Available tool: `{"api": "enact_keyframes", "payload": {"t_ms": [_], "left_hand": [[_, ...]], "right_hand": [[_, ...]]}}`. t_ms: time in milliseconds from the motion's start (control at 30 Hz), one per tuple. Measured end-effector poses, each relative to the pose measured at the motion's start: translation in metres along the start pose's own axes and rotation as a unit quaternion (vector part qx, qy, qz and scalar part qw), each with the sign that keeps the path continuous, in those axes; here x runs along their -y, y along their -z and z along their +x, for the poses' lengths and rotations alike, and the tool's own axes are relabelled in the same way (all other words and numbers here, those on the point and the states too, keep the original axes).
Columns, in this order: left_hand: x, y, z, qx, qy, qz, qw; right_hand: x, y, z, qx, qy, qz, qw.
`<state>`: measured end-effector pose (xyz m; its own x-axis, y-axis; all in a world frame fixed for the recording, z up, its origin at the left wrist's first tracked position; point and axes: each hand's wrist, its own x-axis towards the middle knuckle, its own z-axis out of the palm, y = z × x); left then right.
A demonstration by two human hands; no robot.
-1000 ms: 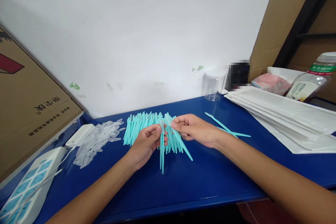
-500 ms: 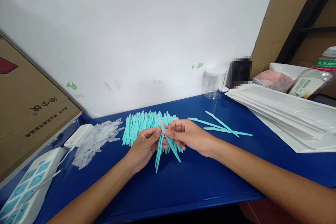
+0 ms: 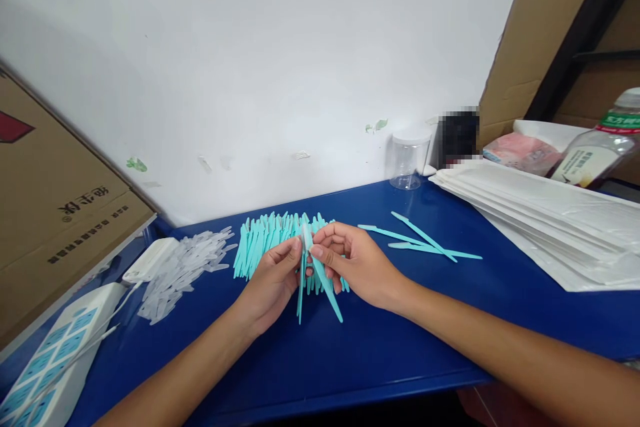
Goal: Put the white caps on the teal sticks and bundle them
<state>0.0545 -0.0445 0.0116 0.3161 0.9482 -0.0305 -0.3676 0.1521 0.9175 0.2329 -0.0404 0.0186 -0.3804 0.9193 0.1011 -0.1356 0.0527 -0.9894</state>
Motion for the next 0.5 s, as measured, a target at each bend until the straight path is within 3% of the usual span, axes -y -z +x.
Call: {"api": "enact_keyframes", "payload": {"t_ms": [500], "left_hand": [[0.0, -0.005, -0.002, 0.003, 0.002, -0.006, 1.0]], "right_hand": [[-0.012, -0.01, 0.0, -0.008, -0.02, 0.021, 1.0]]}}
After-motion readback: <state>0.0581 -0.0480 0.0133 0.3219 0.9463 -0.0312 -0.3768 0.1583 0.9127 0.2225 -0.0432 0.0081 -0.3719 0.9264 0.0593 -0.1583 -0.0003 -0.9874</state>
